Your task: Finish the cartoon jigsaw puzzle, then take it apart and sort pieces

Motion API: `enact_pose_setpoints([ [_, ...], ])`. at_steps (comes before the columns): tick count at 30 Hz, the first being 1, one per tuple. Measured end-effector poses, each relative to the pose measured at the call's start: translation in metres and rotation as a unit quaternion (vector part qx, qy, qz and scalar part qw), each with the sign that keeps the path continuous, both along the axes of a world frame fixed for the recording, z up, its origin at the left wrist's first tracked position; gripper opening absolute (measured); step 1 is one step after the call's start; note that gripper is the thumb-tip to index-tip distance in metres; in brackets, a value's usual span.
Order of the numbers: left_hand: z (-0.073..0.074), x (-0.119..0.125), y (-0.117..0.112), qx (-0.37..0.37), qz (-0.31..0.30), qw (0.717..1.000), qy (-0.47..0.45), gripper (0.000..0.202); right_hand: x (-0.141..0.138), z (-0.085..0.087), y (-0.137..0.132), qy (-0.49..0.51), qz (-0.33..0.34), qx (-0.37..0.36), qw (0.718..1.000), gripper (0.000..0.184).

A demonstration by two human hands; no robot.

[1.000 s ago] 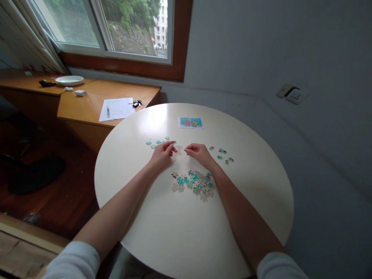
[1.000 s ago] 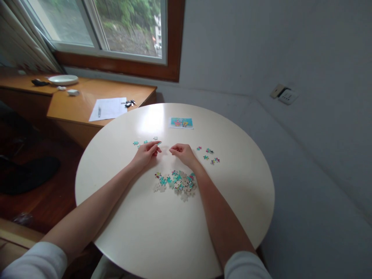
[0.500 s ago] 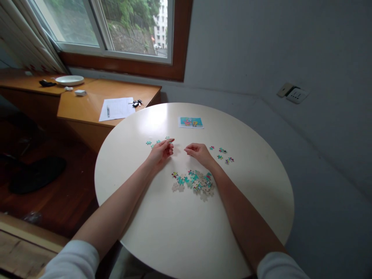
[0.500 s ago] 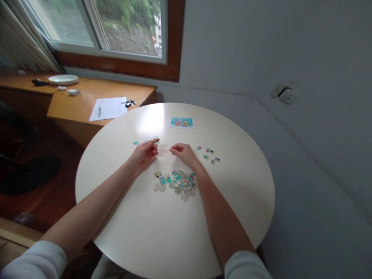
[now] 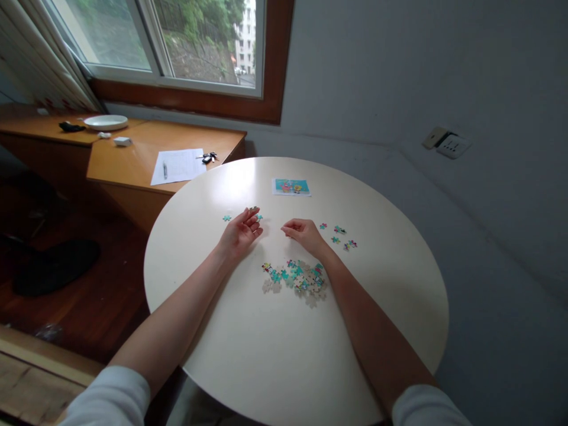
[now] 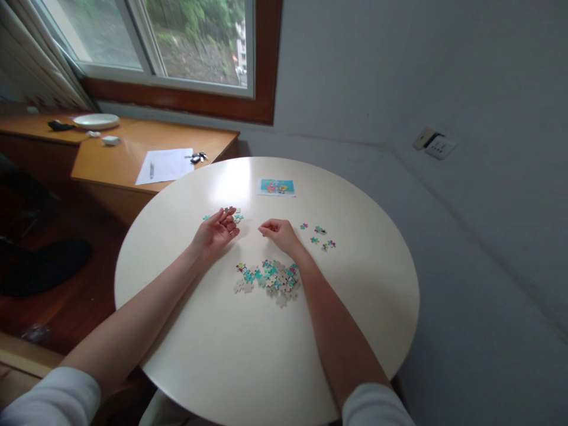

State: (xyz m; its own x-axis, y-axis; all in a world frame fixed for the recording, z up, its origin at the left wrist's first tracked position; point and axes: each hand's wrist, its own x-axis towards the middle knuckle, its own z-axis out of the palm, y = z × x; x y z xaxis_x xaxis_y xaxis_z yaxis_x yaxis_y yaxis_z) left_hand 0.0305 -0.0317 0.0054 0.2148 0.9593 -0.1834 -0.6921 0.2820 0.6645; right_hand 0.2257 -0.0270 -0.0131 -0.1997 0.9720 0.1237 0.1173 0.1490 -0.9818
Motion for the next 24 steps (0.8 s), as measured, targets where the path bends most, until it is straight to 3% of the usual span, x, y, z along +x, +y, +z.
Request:
enact_pose_setpoints([
  [8,0.0081,0.0005,-0.0032,-0.042,0.022,0.998,-0.036,0.020,0.0004,-0.0013,0.0011,0.006,0.004,-0.001,1.000,0.026],
  [17,0.0045,-0.0005,-0.0010,-0.045,0.012,0.998,-0.045,0.020,0.0006,-0.0011,0.0006,-0.004,0.004,0.002,1.000,0.028],
  [24,0.0022,0.0058,-0.0030,-0.025,-0.028,0.997,0.066,0.016,-0.0009,0.0000,-0.0005,0.008,0.004,0.012,1.000,0.027],
])
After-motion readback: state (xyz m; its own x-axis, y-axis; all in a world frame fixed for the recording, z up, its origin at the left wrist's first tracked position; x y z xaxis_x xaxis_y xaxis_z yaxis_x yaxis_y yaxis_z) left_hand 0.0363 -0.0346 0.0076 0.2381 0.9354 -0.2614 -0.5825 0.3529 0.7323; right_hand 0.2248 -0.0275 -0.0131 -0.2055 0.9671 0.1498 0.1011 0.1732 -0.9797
